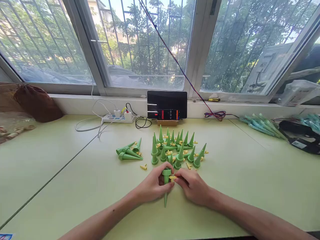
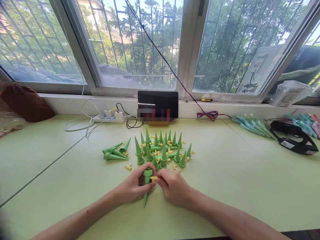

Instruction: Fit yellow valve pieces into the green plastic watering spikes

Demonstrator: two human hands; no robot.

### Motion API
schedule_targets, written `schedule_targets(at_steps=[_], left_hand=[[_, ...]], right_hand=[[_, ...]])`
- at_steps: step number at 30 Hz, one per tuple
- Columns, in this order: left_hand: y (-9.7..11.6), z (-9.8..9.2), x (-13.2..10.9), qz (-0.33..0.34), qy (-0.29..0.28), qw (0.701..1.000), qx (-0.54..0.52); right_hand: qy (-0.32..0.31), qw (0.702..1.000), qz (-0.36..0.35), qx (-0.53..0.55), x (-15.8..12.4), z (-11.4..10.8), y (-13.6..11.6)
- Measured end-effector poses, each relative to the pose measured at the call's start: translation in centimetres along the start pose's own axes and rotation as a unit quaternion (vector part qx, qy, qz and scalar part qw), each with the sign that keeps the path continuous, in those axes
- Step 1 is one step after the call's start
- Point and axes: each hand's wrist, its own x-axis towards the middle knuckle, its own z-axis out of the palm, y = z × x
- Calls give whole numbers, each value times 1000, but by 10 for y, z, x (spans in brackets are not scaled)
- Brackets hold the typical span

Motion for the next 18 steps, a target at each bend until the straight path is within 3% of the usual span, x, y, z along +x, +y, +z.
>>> schedule_targets(at_steps=[18], left_hand=[[0,0,-1,2,3,1000,20]], right_hand=[[-40,999,4,-8,1,-1,0]])
